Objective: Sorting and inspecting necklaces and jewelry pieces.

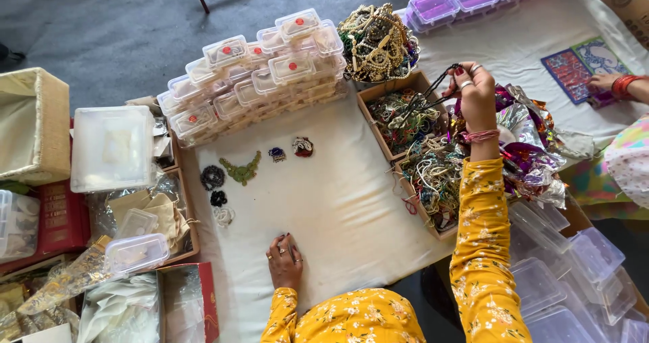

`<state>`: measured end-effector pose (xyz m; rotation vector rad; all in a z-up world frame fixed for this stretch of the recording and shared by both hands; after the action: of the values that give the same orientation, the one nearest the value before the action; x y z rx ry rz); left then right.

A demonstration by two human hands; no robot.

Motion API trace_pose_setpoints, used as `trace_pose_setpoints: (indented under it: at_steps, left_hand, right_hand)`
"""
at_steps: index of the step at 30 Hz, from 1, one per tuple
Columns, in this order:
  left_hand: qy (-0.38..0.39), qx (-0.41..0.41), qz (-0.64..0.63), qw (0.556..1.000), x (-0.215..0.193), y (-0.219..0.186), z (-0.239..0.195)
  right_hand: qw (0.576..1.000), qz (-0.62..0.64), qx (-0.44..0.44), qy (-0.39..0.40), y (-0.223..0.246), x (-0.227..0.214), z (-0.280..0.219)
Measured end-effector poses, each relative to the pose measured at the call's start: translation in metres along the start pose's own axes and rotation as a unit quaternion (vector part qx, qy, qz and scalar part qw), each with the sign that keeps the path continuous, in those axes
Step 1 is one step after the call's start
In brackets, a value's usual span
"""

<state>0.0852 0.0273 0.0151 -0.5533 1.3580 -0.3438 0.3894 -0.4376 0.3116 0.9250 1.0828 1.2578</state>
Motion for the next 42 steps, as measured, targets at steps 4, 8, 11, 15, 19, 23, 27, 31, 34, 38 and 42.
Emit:
trace_pose_setpoints:
  at_steps: [4,8,11,15,19,23,27,31,34,38,42]
  left_hand:
    - [-0.009,-0.006,-0.016,1.0,-0.003,-0.003,0.001]
    - [-0.004,-0.043,-0.058,0.997,0.008,0.004,0.011]
    - [0.022,-0.039,-0.131,0.99,0.009,-0.009,0.022]
    - [0.043,0.044,-0.289,0.955,-0.027,-0.085,0.043]
    - [0.035,0.094,-0.329,0.939,-0.11,-0.173,0.055]
    - [0.033,0.148,-0.379,0.913,-0.127,-0.187,0.056]
    - [0.136,0.082,-0.546,0.822,-0.046,-0.119,0.046]
    - [0.2,0.022,-0.658,0.726,-0.058,-0.096,0.031]
    - [0.241,0.009,-0.68,0.692,-0.078,-0.104,0.023]
    - [0.265,0.002,-0.679,0.684,-0.077,-0.11,0.016]
    - [0.265,-0.03,-0.647,0.714,-0.053,-0.098,0.007]
  right_hand:
    - [0.999,0.038,-0.002,0.027,0.046,0.018,-0.012]
    - [0.997,-0.001,0.003,0.08,0.072,0.044,-0.03]
    - [0.993,-0.019,0.004,0.118,0.083,0.068,-0.049]
    - [0.984,0.026,0.003,0.176,0.104,0.105,-0.083]
    - [0.956,0.114,-0.012,0.27,0.111,0.148,-0.124]
    - [0.924,0.138,0.034,0.354,0.086,0.198,-0.157]
    - [0.922,0.134,0.103,0.348,0.022,0.236,-0.172]
    - [0.936,0.104,0.184,0.281,-0.06,0.25,-0.183]
    - [0.94,0.044,0.23,0.249,-0.124,0.257,-0.201]
    - [0.967,-0.042,0.122,0.22,-0.111,0.273,-0.221]
    - [0.972,-0.073,0.073,0.212,-0.048,0.297,-0.243]
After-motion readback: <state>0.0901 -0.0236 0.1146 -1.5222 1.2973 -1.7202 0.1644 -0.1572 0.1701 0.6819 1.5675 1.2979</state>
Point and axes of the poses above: each hand's wrist, its own z-axis towards the middle knuckle, its own x-axis out of the palm, y = z × x, the point moved 9 cm from there along z, towards the middle knuckle, and after that the axes turned 10 degrees about y, right-handed, at the moved point
